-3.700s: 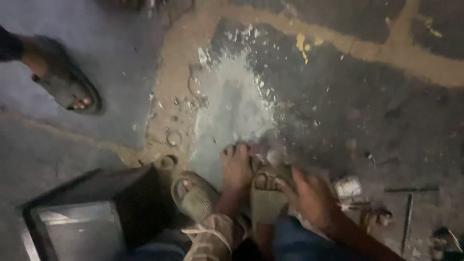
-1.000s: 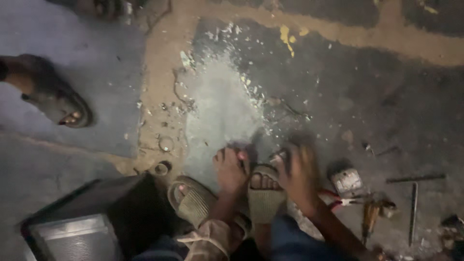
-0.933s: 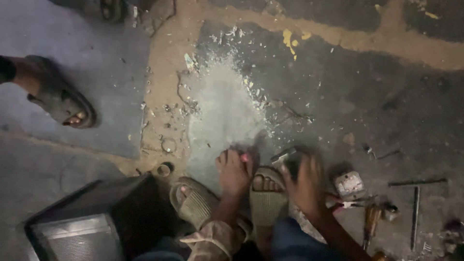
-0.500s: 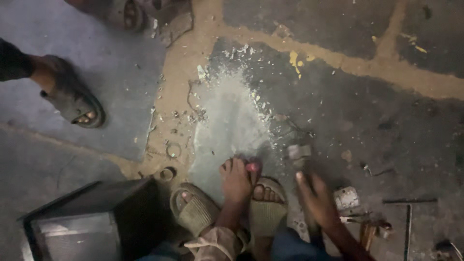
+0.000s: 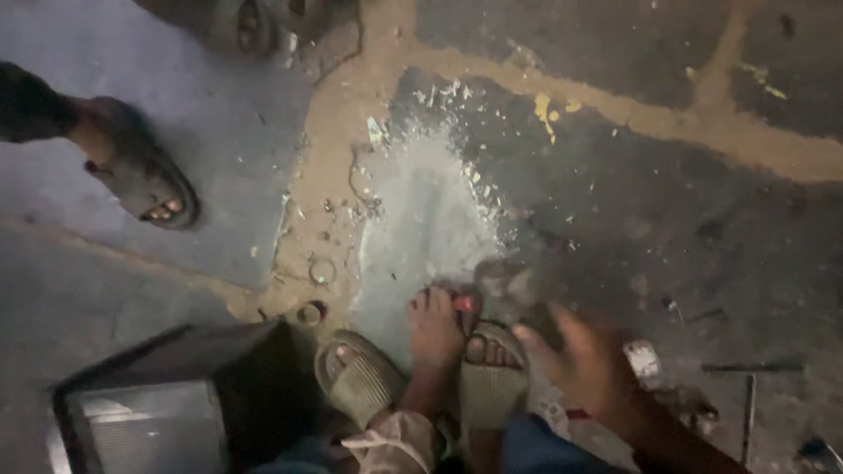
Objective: The person holds a small metal object on the floor with one hand and repeatedly strikes it with a hammer in the other hand. The action is continuous and focused on the same spot, producing visible metal fragments.
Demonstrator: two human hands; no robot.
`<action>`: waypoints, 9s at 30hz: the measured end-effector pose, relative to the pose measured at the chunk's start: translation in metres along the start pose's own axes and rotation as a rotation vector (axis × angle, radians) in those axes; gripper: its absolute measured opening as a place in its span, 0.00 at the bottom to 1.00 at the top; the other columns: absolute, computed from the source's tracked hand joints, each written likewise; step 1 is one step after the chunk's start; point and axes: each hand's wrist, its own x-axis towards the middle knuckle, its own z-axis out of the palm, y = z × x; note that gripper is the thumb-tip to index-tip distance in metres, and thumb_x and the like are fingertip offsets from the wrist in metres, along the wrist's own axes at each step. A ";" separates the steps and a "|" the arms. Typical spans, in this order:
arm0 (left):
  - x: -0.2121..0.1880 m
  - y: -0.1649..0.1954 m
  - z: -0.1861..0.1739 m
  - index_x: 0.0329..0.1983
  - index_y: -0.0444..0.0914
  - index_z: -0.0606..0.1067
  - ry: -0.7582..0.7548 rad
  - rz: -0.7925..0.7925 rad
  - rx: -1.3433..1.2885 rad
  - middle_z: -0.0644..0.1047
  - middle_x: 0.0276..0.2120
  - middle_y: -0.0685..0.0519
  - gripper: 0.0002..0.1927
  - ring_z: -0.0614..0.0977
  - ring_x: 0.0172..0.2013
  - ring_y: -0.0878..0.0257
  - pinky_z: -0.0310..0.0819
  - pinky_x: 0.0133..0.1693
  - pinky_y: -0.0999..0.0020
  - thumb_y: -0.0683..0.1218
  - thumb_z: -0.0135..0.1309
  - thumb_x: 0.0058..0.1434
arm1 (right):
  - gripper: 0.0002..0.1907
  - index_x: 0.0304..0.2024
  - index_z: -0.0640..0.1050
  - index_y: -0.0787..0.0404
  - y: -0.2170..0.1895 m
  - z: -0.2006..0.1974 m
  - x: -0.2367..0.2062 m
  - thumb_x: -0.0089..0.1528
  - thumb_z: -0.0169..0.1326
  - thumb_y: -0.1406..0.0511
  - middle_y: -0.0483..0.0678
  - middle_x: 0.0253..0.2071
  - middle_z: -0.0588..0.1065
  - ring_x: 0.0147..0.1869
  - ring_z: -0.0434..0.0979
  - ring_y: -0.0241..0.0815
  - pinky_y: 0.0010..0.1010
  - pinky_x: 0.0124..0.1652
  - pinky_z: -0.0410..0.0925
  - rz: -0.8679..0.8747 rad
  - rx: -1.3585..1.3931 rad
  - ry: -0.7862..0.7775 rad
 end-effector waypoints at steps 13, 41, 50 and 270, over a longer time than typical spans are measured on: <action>0.005 0.005 -0.019 0.41 0.35 0.72 -0.079 -0.114 -0.025 0.74 0.41 0.43 0.21 0.73 0.47 0.44 0.64 0.50 0.49 0.58 0.56 0.60 | 0.19 0.43 0.78 0.64 0.028 0.009 -0.005 0.62 0.52 0.54 0.55 0.20 0.75 0.21 0.76 0.49 0.43 0.27 0.72 0.037 0.078 -0.043; 0.008 0.006 -0.040 0.41 0.37 0.72 -0.073 -0.112 -0.057 0.74 0.41 0.45 0.21 0.73 0.48 0.45 0.64 0.49 0.48 0.57 0.60 0.54 | 0.22 0.47 0.79 0.65 0.034 0.025 0.001 0.63 0.53 0.54 0.57 0.32 0.80 0.34 0.83 0.54 0.40 0.38 0.73 0.053 0.108 0.089; 0.002 0.001 -0.025 0.42 0.36 0.73 -0.037 -0.083 -0.082 0.74 0.42 0.43 0.21 0.73 0.48 0.44 0.64 0.49 0.48 0.55 0.59 0.53 | 0.26 0.34 0.79 0.65 0.064 0.063 -0.011 0.61 0.57 0.47 0.63 0.29 0.77 0.32 0.78 0.60 0.45 0.33 0.70 -0.045 -0.420 -0.077; -0.011 -0.005 0.010 0.40 0.39 0.73 -0.025 -0.085 -0.088 0.76 0.39 0.47 0.13 0.74 0.46 0.45 0.65 0.50 0.46 0.51 0.56 0.57 | 0.20 0.45 0.78 0.62 0.030 0.029 -0.017 0.69 0.48 0.52 0.57 0.28 0.77 0.30 0.79 0.50 0.41 0.35 0.73 0.109 -0.165 -0.212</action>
